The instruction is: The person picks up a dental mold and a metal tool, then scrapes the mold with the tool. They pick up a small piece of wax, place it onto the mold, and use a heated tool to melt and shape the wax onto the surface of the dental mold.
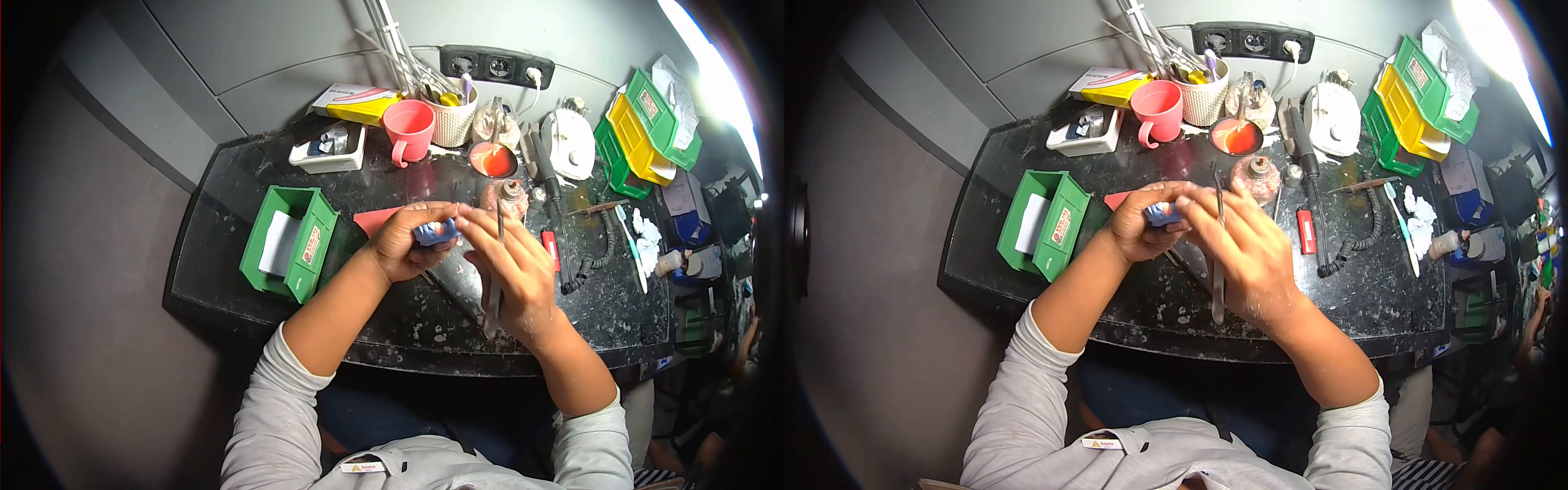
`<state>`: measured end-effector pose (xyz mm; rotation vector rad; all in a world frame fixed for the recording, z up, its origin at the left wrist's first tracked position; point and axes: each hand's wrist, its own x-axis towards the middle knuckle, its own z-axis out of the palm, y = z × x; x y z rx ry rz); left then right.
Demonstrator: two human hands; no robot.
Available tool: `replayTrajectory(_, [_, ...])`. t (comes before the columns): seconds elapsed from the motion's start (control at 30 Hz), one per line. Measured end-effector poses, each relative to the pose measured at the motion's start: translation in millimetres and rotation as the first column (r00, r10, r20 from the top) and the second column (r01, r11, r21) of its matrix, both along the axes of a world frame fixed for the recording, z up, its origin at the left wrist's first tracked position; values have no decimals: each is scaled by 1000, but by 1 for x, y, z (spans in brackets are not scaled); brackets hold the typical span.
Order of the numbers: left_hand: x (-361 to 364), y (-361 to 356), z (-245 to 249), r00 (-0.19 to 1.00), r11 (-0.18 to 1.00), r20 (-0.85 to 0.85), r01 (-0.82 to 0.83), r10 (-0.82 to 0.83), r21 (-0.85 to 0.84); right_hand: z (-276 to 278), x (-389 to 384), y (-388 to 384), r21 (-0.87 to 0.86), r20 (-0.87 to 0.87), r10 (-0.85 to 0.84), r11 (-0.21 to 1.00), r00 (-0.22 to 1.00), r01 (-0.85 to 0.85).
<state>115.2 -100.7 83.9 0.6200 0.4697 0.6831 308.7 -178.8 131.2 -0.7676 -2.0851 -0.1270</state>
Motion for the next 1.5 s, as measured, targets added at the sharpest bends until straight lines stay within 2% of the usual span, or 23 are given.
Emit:
replayTrajectory(0.03, [1, -3, 3, 1000, 999, 27, -4, 3, 40, -1, -4, 1, -74, -21, -41, 997, 999, 39])
replayTrajectory(0.07, [1, -3, 3, 994, 996, 93, 56, -63, 67, -3, -6, 1, -148, -39, -86, 986, 996, 79])
replayTrajectory(0.1, [0, -2, 2, 979, 988, 156, 117, -132, 100, -6, -5, 1, -143, -39, -87, 986, 995, 81])
replayTrajectory(0.23, [-5, 7, -7, 981, 972, 105, 144, -166, 187, -10, 1, 3, -92, -41, -79, 993, 996, 75])
replayTrajectory(0.3, [-2, 4, -2, 984, 994, 142, 102, -108, 45, -14, 3, 5, -41, -98, -83, 996, 992, 80])
replayTrajectory(0.33, [1, 3, 1, 992, 1000, 129, -2, 0, 20, -14, 3, 5, -41, -127, -100, 995, 987, 96])
replayTrajectory(0.37, [-4, 3, 4, 992, 997, 122, -25, 16, 71, -14, 4, 5, -32, -134, -110, 994, 985, 106])
replayTrajectory(0.43, [-1, -2, 6, 985, 944, 145, -139, 98, 300, -11, 7, 8, 86, -141, -124, 987, 982, 137])
replayTrajectory(0.5, [10, -7, 8, 979, 811, 110, -202, 170, 549, -6, 8, 9, 118, -166, -144, 979, 976, 165])
replayTrajectory(0.57, [15, -7, 6, 980, 800, 135, -196, 145, 567, -7, 12, 12, 169, -167, -153, 969, 974, 181])
replayTrajectory(0.63, [19, -9, 3, 954, 688, 119, -282, 275, 668, -8, 12, 12, 159, -165, -162, 969, 973, 188])
replayTrajectory(0.7, [23, -11, 5, 932, 716, 170, -356, 321, 600, -6, 11, 9, 96, -159, -193, 973, 968, 210])
replayTrajectory(0.73, [24, -10, 5, 920, 697, 172, -381, 353, 608, -3, 10, 9, 89, -166, -201, 972, 965, 218])
replayTrajectory(0.77, [23, -7, 3, 906, 675, 174, -406, 387, 616, 1, 11, 7, 10, -177, -212, 976, 961, 217])
replayTrajectory(0.83, [18, 3, -3, 851, 617, 116, -458, 512, 639, 10, 14, 6, 44, -167, -261, 961, 951, 272])
replayTrajectory(0.9, [14, 14, -7, 817, 534, 134, -480, 561, 696, 1, 25, 11, 7, -178, -287, 956, 941, 292])
replayTrajectory(0.97, [8, 21, -10, 799, 535, 137, -508, 586, 675, 7, 24, 16, 28, -336, -234, 966, 912, 258])
replayTrajectory(1.0, [6, 24, -11, 789, 522, 137, -514, 598, 681, 10, 28, 16, -54, -331, -304, 951, 893, 304])
replayTrajectory(1.1, [1, 29, -10, 767, 485, 145, -527, 625, 698, 19, 42, 17, -72, -344, -406, 910, 846, 408])
replayTrajectory(1.27, [-3, 37, -14, 729, 450, 163, -565, 665, 692, 26, 76, 34, -31, -486, -478, 846, 731, 533])
replayTrajectory(1.3, [-3, 39, -15, 711, 437, 178, -588, 680, 681, 21, 87, 42, 39, -514, -447, 841, 732, 540])
replayTrajectory(1.37, [-4, 42, -17, 695, 426, 188, -607, 694, 671, 10, 104, 56, 112, -519, -497, 767, 695, 632])
replayTrajectory(1.5, [-4, 44, -19, 591, 334, 176, -649, 787, 684, -10, 121, 71, 94, -446, -596, 711, 668, 697])
